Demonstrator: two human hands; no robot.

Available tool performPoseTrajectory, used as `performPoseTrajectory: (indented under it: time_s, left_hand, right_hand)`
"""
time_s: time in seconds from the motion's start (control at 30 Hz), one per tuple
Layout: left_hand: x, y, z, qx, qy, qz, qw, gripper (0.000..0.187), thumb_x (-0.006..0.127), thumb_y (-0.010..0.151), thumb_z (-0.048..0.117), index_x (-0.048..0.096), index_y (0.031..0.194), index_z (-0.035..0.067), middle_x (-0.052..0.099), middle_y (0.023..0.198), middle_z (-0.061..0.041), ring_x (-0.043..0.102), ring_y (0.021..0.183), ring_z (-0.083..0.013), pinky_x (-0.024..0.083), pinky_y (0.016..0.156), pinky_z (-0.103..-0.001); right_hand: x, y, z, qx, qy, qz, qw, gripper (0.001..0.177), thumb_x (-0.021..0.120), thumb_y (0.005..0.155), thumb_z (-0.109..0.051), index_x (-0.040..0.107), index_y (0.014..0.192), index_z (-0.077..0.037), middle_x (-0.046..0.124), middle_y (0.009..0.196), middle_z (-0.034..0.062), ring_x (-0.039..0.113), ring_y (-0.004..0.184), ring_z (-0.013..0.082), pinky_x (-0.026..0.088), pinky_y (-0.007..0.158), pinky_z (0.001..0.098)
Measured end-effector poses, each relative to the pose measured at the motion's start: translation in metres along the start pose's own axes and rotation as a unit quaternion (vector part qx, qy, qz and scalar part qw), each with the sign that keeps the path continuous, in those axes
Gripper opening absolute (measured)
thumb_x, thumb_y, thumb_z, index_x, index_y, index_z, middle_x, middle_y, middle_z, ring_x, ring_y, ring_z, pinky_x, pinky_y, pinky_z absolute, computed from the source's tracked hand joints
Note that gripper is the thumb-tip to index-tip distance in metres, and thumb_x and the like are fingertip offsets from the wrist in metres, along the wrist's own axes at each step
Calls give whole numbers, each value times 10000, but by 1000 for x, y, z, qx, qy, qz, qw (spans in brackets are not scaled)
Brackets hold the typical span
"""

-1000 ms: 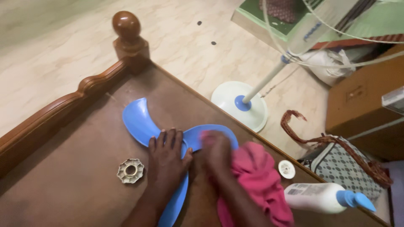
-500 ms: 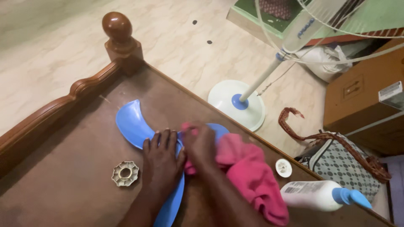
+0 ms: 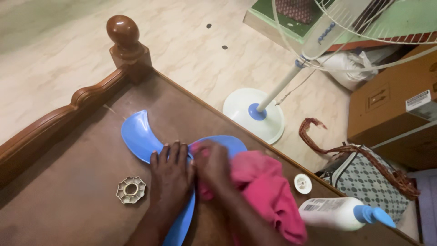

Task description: The person wipes a blue fan blade using a pink cloth and liquid from a bottle.

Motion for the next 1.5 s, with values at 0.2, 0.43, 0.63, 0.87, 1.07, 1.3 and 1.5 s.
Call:
performPoseTrajectory:
  time_s: [0.2,0.43,0.63,0.87,1.07,1.3,1.5]
  left_hand:
    - [-2,-5,2,-4,-13,9,1000,491,472,967,288,547,1363,8,550,1420,-208,465,1351,-395,286,1137,-589]
    - [-3,-3,2,21,-21,2,1000,482,447,988,281,545,1370,5,541,1446,-201,463,1352,-378,267,1143,-591]
    - [-1,-5,1,10,-14,0,1000,478,456,983,293,552,1361,15,548,1430,-196,458,1355,-396,253,1138,-604]
    - [1,-4,-1,10,-21,-10,1000,483,464,979,297,552,1364,18,535,1435,-190,464,1355,-389,250,1163,-595]
    - [4,-3,-1,12,7,-8,1000,496,475,965,299,543,1374,25,531,1448,-187,462,1356,-381,260,1158,-586]
    - [-2,-2,3,2,-7,-14,1000,479,473,965,294,551,1361,36,551,1411,-172,471,1350,-365,271,1154,-583]
    - [-4,0,2,8,6,-1,1000,470,474,977,283,557,1367,34,559,1411,-172,476,1333,-373,280,1145,-585]
  right_hand:
    - [-20,-55,-57,-173,20,-63,983,190,655,848,-115,761,971,-15,753,938,208,737,849,363,576,762,406]
    - [-1,-5,-46,-63,-37,-112,991,160,679,834,-163,777,853,-39,707,788,235,728,731,376,563,670,438]
    - [-6,-35,-49,-88,-19,-93,992,181,640,876,-144,761,914,-14,707,841,247,718,797,405,560,710,455]
    - [-38,1,-17,32,-108,-52,992,252,641,831,-272,766,790,-57,740,778,193,745,730,362,585,741,456]
    - [-19,-13,-31,-6,-81,104,991,273,668,873,-305,758,857,-48,727,808,209,701,762,420,533,672,514]
    - [-45,5,17,71,-110,-47,990,275,628,922,-294,761,904,-54,752,814,218,724,729,382,569,686,511]
    - [4,-4,-6,44,-53,-7,998,159,647,837,-154,772,903,-83,750,839,194,732,758,320,580,716,451]
Point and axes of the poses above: each hand's wrist, its own y-axis towards the middle knuckle, its own x-axis out of the palm, z = x × y, the point moved 8 cm from there along y, towards the middle knuckle
